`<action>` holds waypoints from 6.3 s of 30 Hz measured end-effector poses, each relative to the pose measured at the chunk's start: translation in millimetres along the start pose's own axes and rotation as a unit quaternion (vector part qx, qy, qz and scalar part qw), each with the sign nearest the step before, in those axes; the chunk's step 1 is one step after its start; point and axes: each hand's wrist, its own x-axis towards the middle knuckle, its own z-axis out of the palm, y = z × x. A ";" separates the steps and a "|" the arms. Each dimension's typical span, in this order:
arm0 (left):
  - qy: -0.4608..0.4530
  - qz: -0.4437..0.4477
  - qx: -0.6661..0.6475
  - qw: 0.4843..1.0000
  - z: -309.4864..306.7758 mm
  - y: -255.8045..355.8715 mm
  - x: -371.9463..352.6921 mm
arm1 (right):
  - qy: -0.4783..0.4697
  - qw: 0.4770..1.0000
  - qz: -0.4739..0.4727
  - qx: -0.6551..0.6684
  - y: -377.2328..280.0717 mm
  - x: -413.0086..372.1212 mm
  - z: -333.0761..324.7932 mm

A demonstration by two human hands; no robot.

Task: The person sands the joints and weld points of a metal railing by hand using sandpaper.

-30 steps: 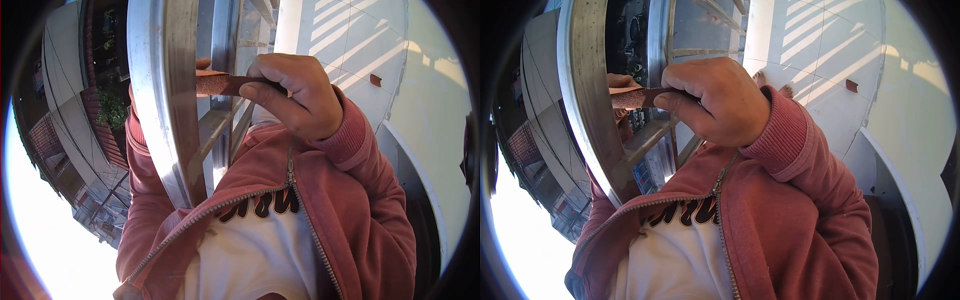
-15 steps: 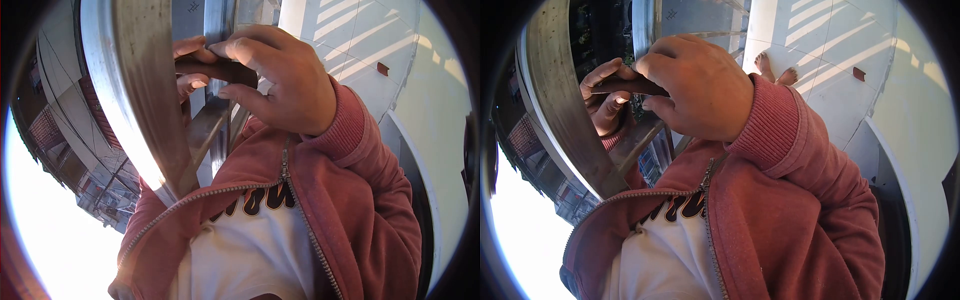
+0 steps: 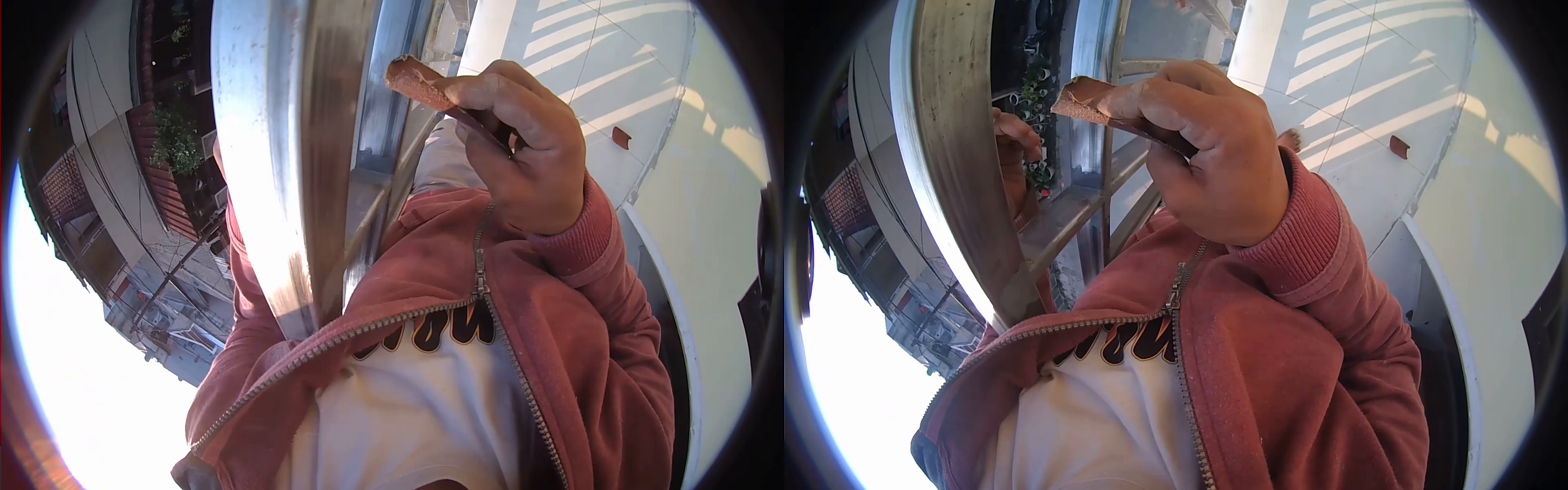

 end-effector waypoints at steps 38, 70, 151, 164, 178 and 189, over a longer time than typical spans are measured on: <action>-0.235 -0.460 0.238 0.823 -20.8 -19.4 -25.2 | -0.115 0.982 0.119 -0.096 5.5 -49.6 -74.3; 0.025 -0.172 -0.008 0.985 31.3 23.5 -91.0 | -0.068 0.992 -0.105 0.034 -89.3 61.1 -33.6; 0.555 -0.314 0.528 0.561 126.7 145.1 -206.4 | -0.852 0.439 0.034 0.282 65.4 147.3 143.6; 0.555 -0.311 0.528 0.563 125.8 145.5 -208.7 | -0.852 0.446 0.028 0.273 63.5 142.6 147.1; 0.540 -0.332 0.520 0.572 131.0 148.7 -217.7 | -0.893 0.423 0.134 0.075 30.2 152.9 146.7; 0.520 -0.331 0.532 0.580 130.5 150.8 -224.7 | -0.861 0.472 0.167 0.092 34.8 132.4 144.3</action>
